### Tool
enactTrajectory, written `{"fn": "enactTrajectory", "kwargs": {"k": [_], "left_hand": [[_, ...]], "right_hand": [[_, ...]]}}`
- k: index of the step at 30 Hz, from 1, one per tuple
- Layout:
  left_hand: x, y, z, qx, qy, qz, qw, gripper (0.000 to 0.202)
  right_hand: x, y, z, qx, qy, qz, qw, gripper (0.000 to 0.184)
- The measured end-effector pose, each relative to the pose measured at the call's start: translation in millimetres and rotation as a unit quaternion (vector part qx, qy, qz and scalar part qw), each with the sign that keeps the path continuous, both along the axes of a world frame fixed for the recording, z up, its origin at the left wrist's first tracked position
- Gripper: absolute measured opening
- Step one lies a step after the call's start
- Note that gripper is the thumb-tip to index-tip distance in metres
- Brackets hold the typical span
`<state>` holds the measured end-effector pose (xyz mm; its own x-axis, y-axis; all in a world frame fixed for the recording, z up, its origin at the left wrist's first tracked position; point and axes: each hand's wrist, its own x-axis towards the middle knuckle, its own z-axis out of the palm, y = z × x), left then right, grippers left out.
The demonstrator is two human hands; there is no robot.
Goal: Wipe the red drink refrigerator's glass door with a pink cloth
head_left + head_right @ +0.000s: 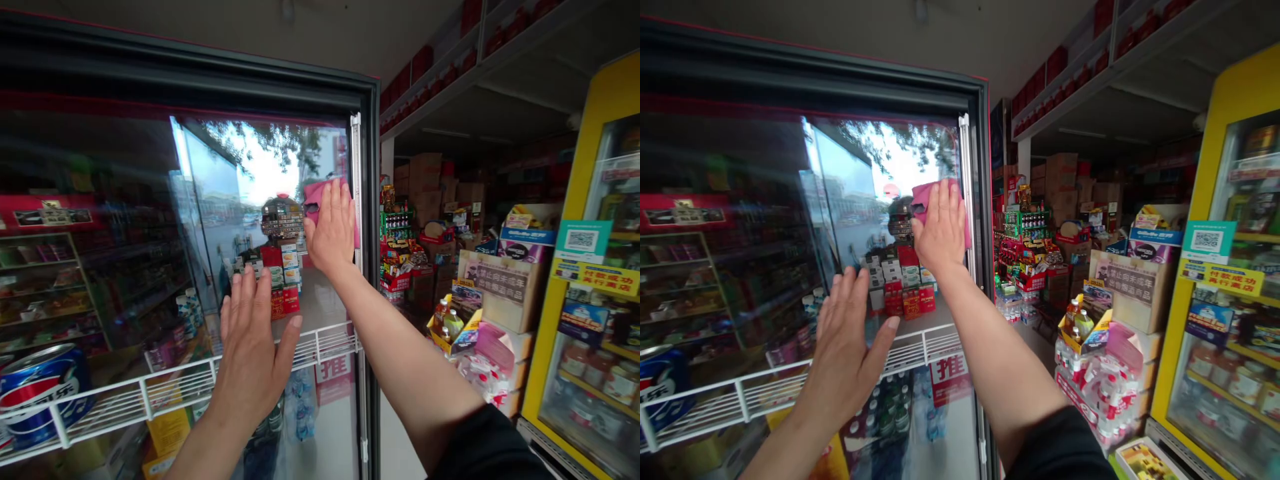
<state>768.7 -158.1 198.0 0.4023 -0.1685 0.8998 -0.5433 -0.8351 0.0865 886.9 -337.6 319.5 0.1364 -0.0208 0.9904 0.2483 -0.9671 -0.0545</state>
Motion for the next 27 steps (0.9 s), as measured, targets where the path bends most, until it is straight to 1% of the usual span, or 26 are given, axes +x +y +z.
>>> {"fn": "enactTrajectory", "kwargs": {"k": [4, 13, 15, 17, 20, 23, 25, 27], "left_hand": [[-1.7, -2.7, -4.6, -0.001, 0.001, -0.004, 1.000, 0.083], [-10.4, -0.8, -12.1, 0.000, 0.000, -0.004, 1.000, 0.083], [-12.4, -0.6, -15.5, 0.001, 0.000, -0.001, 1.000, 0.082], [-13.7, 0.2, -18.6, 0.002, -0.002, 0.002, 1.000, 0.082], [-14.9, 4.2, -20.5, 0.003, -0.007, 0.006, 1.000, 0.083], [-16.4, 11.1, -18.4, 0.005, -0.010, 0.014, 1.000, 0.084], [-18.2, 15.6, -16.1, 0.003, -0.013, 0.020, 1.000, 0.085], [-20.1, 19.5, -14.2, 0.001, -0.013, 0.027, 1.000, 0.084]], "right_hand": [[-7.3, 0.2, -23.8, 0.002, 0.031, 0.003, 1.000, 0.082], [-29.4, -3.8, -83.7, -0.028, 0.107, 0.021, 0.994, 0.098], [-33.4, -5.9, -92.9, -0.033, 0.122, 0.022, 0.992, 0.101], [-35.1, -8.8, -97.5, -0.043, 0.131, 0.024, 0.990, 0.103], [-33.1, -12.1, -95.1, -0.059, 0.138, 0.017, 0.989, 0.104], [-27.7, -12.0, -79.9, -0.067, 0.134, -0.003, 0.989, 0.098], [-23.5, -10.9, -60.1, -0.070, 0.115, -0.013, 0.991, 0.091], [-19.2, -10.2, -30.3, -0.067, 0.087, -0.019, 0.994, 0.088]]}}
